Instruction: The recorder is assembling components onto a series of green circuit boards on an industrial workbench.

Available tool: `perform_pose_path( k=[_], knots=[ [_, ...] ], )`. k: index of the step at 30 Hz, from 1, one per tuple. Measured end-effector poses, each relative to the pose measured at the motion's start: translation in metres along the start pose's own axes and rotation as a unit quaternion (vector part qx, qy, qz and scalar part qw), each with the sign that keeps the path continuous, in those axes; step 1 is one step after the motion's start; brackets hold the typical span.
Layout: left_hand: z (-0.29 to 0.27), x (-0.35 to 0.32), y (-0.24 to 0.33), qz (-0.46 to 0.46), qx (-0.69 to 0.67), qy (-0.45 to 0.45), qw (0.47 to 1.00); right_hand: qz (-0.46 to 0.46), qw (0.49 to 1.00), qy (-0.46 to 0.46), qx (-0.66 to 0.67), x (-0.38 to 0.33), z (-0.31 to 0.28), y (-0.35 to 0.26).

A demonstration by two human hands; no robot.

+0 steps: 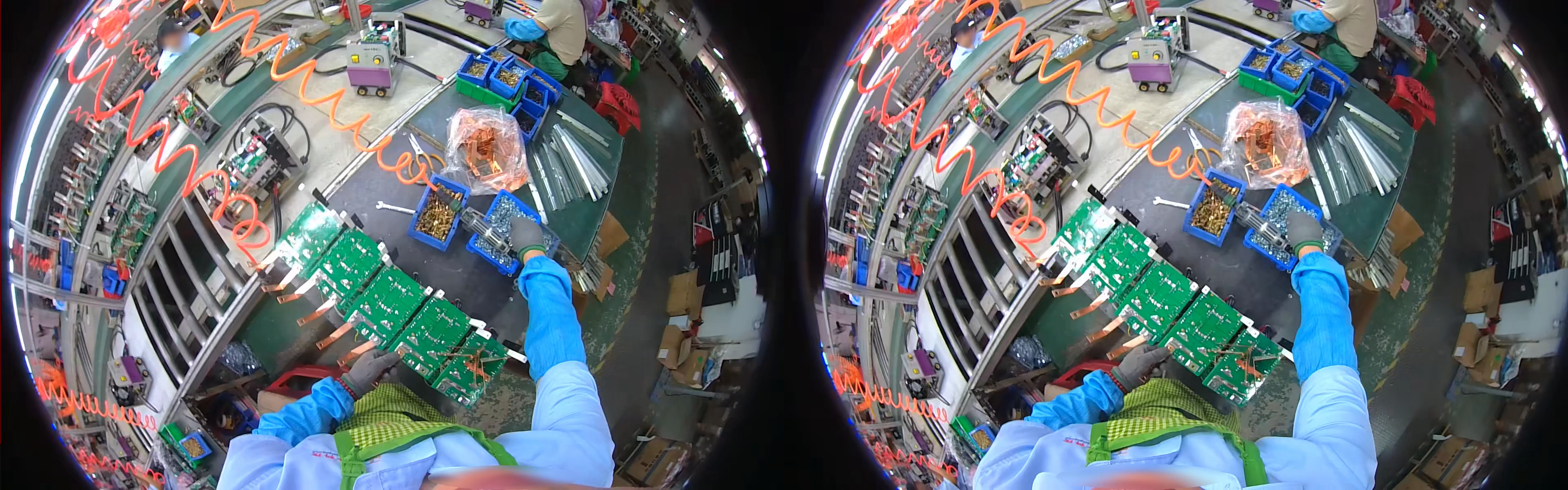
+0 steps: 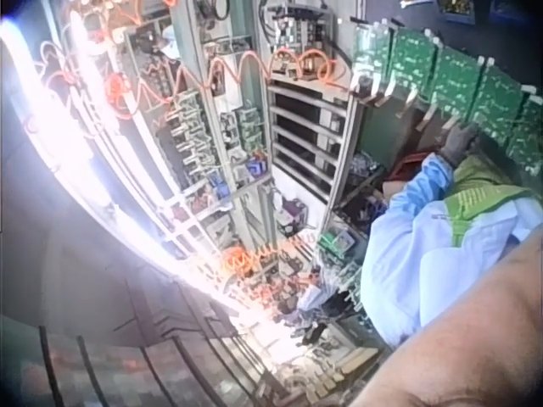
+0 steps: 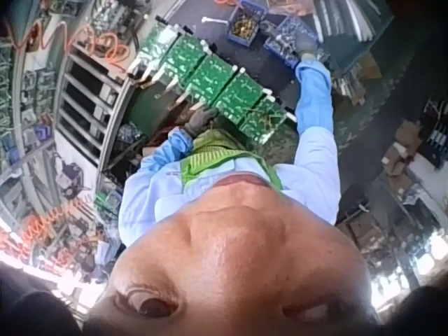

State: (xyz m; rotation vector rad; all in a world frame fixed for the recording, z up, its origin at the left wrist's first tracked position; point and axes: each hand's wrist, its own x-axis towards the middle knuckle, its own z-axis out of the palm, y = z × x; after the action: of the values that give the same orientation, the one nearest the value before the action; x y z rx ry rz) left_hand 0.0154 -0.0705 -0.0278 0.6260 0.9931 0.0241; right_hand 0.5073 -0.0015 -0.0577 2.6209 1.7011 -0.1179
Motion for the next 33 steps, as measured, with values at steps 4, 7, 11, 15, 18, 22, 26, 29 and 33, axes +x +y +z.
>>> perform_pose_path(
  k=[4,7,11,15,18,22,26,29,33],
  knots=[
    [0.002,-0.011,0.004,-0.009,0.036,0.001,0.999,0.008,0.995,0.069,0.069,-0.026,-0.029,-0.010],
    [0.000,-0.015,0.017,0.110,0.231,-0.056,0.965,0.007,0.962,0.158,0.222,-0.060,-0.086,-0.030],
    [-0.018,0.008,0.008,0.196,0.313,-0.092,0.925,-0.038,0.894,0.152,0.421,-0.157,-0.211,-0.129],
    [0.000,0.003,0.030,0.018,0.004,-0.073,0.997,-0.074,0.883,0.044,0.461,-0.241,-0.175,-0.214],
    [-0.014,0.012,0.023,0.192,0.177,-0.116,0.958,-0.133,0.884,0.046,0.445,-0.257,-0.116,-0.255],
    [-0.014,0.007,0.009,0.220,0.223,-0.121,0.942,-0.041,0.895,-0.002,0.445,-0.272,-0.056,-0.272],
    [-0.008,0.001,0.016,0.040,-0.015,-0.105,0.994,-0.030,0.919,0.005,0.393,-0.267,-0.042,-0.272],
    [-0.003,-0.002,0.010,0.035,-0.013,-0.083,0.996,-0.016,0.927,0.009,0.373,-0.267,-0.046,-0.273],
    [-0.006,0.006,0.009,0.046,-0.014,-0.097,0.994,0.062,0.883,-0.084,0.457,-0.252,-0.043,-0.265]
  ],
)
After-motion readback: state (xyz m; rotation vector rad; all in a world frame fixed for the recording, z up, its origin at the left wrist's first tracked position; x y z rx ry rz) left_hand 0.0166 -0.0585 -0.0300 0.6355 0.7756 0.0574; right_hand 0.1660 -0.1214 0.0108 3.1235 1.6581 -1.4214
